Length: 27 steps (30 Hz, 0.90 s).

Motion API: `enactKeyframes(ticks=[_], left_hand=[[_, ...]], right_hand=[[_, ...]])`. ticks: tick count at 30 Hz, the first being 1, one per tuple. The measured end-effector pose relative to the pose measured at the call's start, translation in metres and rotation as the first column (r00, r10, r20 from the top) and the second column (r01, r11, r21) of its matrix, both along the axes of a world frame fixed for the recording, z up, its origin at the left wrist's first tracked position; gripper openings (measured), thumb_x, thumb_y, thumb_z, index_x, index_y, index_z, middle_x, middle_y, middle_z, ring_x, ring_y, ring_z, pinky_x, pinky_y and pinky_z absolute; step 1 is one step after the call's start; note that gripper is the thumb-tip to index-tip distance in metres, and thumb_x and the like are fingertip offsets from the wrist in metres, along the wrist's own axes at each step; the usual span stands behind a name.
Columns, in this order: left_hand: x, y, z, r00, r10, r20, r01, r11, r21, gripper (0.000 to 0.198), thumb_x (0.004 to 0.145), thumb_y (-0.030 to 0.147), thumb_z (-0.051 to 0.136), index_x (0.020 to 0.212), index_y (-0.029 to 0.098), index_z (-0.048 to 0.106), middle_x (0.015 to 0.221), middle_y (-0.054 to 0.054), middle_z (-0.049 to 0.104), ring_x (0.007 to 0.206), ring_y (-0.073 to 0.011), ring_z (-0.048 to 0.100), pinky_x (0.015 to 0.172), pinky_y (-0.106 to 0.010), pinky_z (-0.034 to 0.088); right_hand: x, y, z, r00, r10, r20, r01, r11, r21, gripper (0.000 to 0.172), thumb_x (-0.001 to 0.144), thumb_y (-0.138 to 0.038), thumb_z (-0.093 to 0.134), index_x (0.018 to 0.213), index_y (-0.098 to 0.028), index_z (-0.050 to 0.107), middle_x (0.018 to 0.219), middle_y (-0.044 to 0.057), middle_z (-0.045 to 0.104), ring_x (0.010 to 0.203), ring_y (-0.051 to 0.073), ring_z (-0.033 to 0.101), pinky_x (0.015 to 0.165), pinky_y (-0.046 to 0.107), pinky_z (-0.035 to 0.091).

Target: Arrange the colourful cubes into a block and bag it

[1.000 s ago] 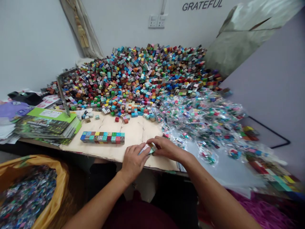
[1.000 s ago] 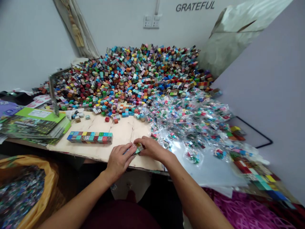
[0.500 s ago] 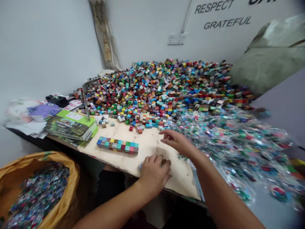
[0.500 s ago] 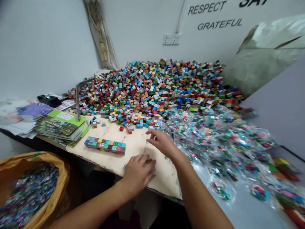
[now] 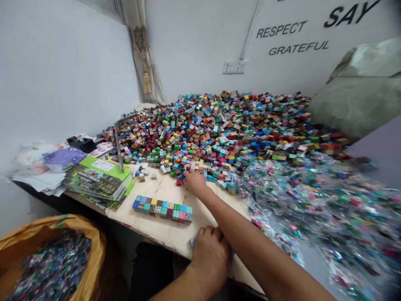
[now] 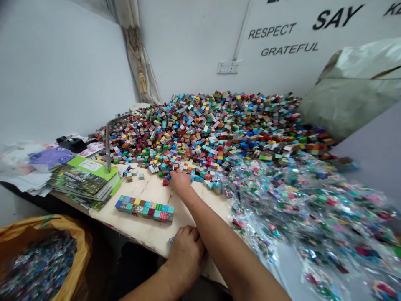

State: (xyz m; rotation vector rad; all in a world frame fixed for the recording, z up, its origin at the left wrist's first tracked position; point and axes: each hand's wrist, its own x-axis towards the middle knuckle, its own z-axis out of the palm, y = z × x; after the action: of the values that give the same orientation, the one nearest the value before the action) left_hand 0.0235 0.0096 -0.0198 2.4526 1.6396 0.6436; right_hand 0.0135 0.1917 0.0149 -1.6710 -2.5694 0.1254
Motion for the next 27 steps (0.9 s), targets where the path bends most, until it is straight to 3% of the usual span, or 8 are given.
enactKeyframes(ticks=[4,11,15,17,19,23,27], left_hand=[[-0.003,-0.003,0.008,1.000,-0.011,0.021,0.012,0.999,-0.043,0.024,0.084,0.027,0.057,0.108,0.021,0.057,0.100,-0.004,0.064,0.087,-0.0231,0.057,0.072,-0.039,0.051],[-0.008,-0.007,0.021,0.999,-0.039,-0.012,0.038,0.995,-0.094,0.034,0.084,0.029,0.059,0.117,0.022,0.052,0.109,-0.004,0.062,0.095,-0.0236,0.056,0.079,-0.040,0.050],[-0.008,-0.007,0.020,0.998,-0.051,-0.031,0.049,0.996,-0.079,0.036,0.086,0.028,0.057,0.121,0.022,0.051,0.115,-0.005,0.061,0.098,-0.0239,0.056,0.080,-0.041,0.049],[-0.008,-0.007,0.020,0.998,-0.054,-0.036,0.051,0.996,-0.070,0.035,0.087,0.030,0.055,0.121,0.022,0.051,0.115,-0.005,0.061,0.099,-0.0238,0.056,0.081,-0.040,0.049],[-0.008,-0.008,0.020,0.998,-0.053,-0.040,0.050,0.997,-0.064,0.035,0.088,0.031,0.054,0.122,0.022,0.051,0.116,-0.005,0.061,0.099,-0.0232,0.056,0.081,-0.040,0.049],[-0.008,-0.008,0.021,0.997,-0.056,-0.055,0.053,0.997,-0.053,0.035,0.088,0.031,0.054,0.122,0.021,0.052,0.116,-0.005,0.062,0.100,-0.0222,0.055,0.083,-0.038,0.048],[-0.008,-0.007,0.019,0.996,-0.058,-0.063,0.056,0.998,-0.035,0.036,0.089,0.032,0.053,0.122,0.020,0.051,0.117,-0.006,0.061,0.101,-0.0221,0.055,0.084,-0.037,0.047]], right_hand=[[0.029,-0.015,0.003,1.000,0.015,0.018,-0.015,0.999,0.034,0.026,0.089,-0.027,0.053,0.112,-0.020,0.060,0.108,0.010,0.059,0.099,0.024,0.054,0.077,0.029,0.041],[0.141,-0.068,-0.001,0.995,-0.097,-0.035,0.100,0.990,0.097,0.022,0.085,-0.030,0.056,0.103,-0.022,0.066,0.102,0.008,0.061,0.097,0.026,0.052,0.081,0.035,0.038],[0.181,-0.104,-0.009,0.963,0.047,-0.264,0.009,0.978,0.208,0.020,0.086,-0.029,0.054,0.101,-0.019,0.065,0.100,0.007,0.062,0.093,0.023,0.054,0.081,0.033,0.039],[0.191,-0.124,-0.012,0.926,0.109,-0.361,-0.001,0.959,0.284,0.022,0.089,-0.033,0.051,0.100,-0.019,0.064,0.100,0.008,0.061,0.092,0.023,0.054,0.079,0.034,0.039],[0.195,-0.143,-0.015,0.917,0.087,-0.390,0.033,0.956,0.292,0.024,0.091,-0.035,0.048,0.100,-0.019,0.063,0.096,0.008,0.061,0.089,0.022,0.054,0.075,0.033,0.039],[0.193,-0.174,-0.022,0.918,-0.044,-0.394,0.121,0.978,0.173,0.023,0.090,-0.034,0.045,0.093,-0.018,0.060,0.085,0.007,0.058,0.078,0.020,0.055,0.068,0.029,0.040],[0.181,-0.188,-0.027,0.890,-0.132,-0.437,0.185,0.980,0.079,0.023,0.087,-0.034,0.047,0.097,-0.017,0.058,0.087,0.008,0.058,0.078,0.021,0.055,0.070,0.030,0.043]])
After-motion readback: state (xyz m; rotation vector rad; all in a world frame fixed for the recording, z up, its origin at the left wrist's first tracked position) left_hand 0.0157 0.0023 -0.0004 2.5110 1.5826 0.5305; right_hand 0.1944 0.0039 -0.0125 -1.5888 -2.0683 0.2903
